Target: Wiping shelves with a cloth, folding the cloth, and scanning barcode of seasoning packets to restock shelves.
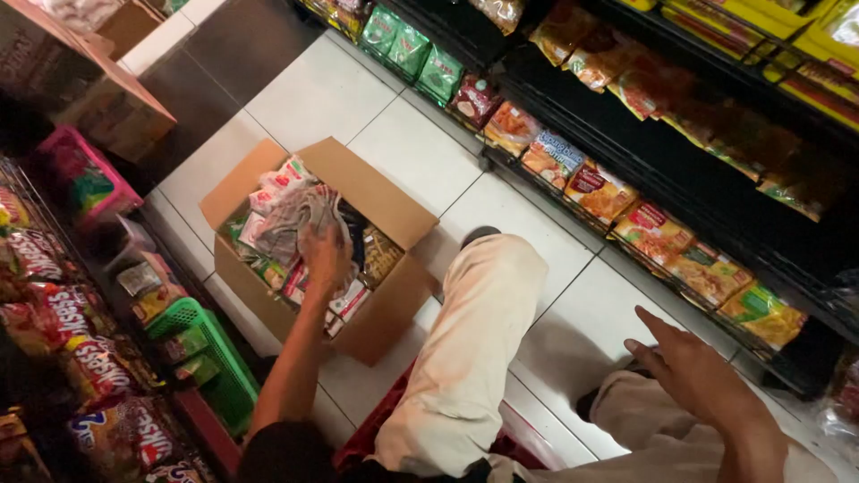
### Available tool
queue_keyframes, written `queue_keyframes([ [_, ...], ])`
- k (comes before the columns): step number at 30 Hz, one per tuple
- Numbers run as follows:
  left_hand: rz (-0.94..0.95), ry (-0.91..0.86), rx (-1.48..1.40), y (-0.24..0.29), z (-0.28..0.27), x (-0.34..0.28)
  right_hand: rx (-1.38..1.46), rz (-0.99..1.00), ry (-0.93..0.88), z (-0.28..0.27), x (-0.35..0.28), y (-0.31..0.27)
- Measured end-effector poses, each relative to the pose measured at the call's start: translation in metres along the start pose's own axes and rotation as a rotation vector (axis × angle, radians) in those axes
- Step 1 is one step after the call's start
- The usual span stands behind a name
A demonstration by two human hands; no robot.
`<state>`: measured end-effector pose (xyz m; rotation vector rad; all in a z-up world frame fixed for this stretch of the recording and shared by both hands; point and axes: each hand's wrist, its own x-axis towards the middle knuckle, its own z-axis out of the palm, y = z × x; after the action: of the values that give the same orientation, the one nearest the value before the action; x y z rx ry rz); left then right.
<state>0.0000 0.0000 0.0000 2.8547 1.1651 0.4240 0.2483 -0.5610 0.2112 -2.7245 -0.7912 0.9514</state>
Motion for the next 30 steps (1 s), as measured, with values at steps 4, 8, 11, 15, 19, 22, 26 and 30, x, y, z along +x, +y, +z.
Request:
queue_keyframes([
  [4,0.065,0.172,0.292,-0.045,0.018,-0.017,0.006,0.019,-0.051,-0.007,0.003,-0.016],
  [8,-0.030,0.254,-0.200,-0.004,-0.009,-0.011,0.030,0.029,-0.049,-0.007,0.004,-0.021],
  [11,-0.104,0.310,-0.559,0.055,-0.081,0.010,0.057,-0.024,-0.008,-0.010,0.000,-0.031],
  [15,-0.042,0.409,-0.860,0.125,-0.157,0.032,0.065,0.064,-0.018,-0.015,-0.001,-0.042],
  [19,0.076,0.433,-1.081,0.195,-0.206,0.038,0.135,-0.092,0.154,-0.010,-0.004,-0.038],
  [22,0.138,0.134,-1.310,0.260,-0.250,0.030,0.178,-0.223,0.396,-0.017,-0.009,-0.043],
  [26,0.519,-0.352,-1.519,0.329,-0.285,-0.001,0.304,-0.419,0.622,-0.011,-0.009,-0.042],
  [30,0.779,-0.734,-1.626,0.384,-0.277,-0.029,0.412,-0.448,0.710,0.044,0.020,0.014],
])
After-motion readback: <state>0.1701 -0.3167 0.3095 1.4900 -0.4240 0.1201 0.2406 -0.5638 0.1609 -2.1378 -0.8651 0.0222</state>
